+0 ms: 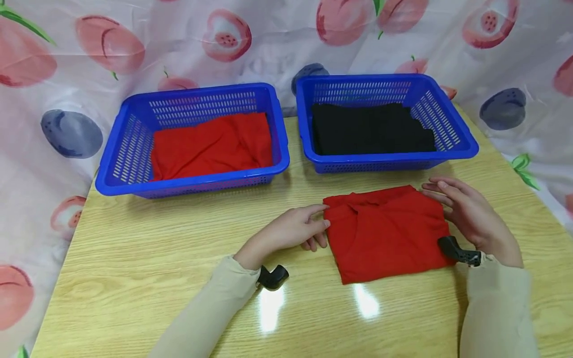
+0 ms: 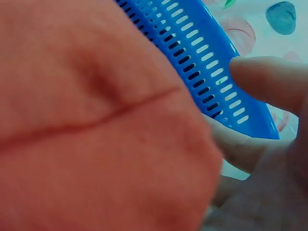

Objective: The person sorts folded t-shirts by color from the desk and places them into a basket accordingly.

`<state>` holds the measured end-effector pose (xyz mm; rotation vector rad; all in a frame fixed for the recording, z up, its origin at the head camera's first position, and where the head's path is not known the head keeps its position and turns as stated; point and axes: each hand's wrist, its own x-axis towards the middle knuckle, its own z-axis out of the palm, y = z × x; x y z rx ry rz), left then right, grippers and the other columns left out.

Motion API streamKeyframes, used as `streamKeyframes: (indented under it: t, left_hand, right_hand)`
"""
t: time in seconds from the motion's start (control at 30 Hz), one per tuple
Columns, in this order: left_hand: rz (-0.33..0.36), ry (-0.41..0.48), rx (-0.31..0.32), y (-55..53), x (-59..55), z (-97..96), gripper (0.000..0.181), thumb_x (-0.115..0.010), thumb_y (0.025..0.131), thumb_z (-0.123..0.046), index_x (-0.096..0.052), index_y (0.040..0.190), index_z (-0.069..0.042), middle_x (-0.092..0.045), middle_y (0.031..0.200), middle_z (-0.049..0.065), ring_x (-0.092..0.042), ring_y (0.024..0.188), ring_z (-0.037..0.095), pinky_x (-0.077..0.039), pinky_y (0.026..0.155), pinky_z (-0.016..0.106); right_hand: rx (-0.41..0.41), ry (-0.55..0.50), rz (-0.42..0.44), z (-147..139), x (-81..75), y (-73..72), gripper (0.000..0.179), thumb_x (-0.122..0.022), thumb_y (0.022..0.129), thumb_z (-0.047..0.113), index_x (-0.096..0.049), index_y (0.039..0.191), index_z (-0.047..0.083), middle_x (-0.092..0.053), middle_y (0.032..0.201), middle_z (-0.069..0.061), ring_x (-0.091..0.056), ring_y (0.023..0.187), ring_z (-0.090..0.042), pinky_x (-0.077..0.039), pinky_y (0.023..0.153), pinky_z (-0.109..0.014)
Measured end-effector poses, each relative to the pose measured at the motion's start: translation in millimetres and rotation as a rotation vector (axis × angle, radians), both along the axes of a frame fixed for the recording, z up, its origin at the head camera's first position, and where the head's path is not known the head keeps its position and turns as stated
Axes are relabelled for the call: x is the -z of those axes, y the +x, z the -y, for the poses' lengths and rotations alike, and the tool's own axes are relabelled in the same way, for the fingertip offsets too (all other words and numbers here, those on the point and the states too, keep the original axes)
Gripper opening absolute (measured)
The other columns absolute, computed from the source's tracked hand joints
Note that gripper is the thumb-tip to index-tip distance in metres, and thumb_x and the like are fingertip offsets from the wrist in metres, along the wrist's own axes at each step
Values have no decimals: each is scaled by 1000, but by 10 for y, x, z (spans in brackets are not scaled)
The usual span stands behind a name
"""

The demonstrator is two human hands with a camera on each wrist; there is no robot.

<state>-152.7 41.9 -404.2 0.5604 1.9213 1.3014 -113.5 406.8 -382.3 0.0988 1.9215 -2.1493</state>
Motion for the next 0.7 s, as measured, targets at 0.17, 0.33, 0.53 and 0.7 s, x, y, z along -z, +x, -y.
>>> streamKeyframes:
  t: [0.17,0.33,0.53,0.7]
  left_hand:
    - [1,-15,-24,-2,17,2,55,-49,91,-33,-30,139,-15,-67,74,4,-63,61,21,-52,57,31]
    - [-48,-51,-3,28,14,-7,30,-48,92,-32,-59,111,-12,-66,69,1,-62,57,19,-51,55,29]
    - [-69,-99,53,73,12,-30,31,-49,90,-36,-66,77,-15,-65,66,-1,-61,53,18,-50,54,29]
    - [-61,-132,144,129,-13,-71,31,-50,89,-40,-66,76,-17,-65,65,-3,-61,51,18,-49,51,28]
  right_hand:
    - [4,85,52,-15,20,-11,36,-39,96,21,-36,129,8,-52,121,2,-51,106,-4,-47,77,-20]
    - [17,138,99,-38,39,-23,37,-42,95,24,-36,128,9,-57,112,9,-55,99,-3,-50,73,-25]
    - [-58,361,97,-27,50,-28,38,-41,95,28,-38,129,13,-54,107,11,-56,90,-5,-51,70,-28]
    - [-105,578,89,16,47,-40,44,-43,94,33,-34,133,14,-45,113,8,-53,90,-4,-49,72,-27]
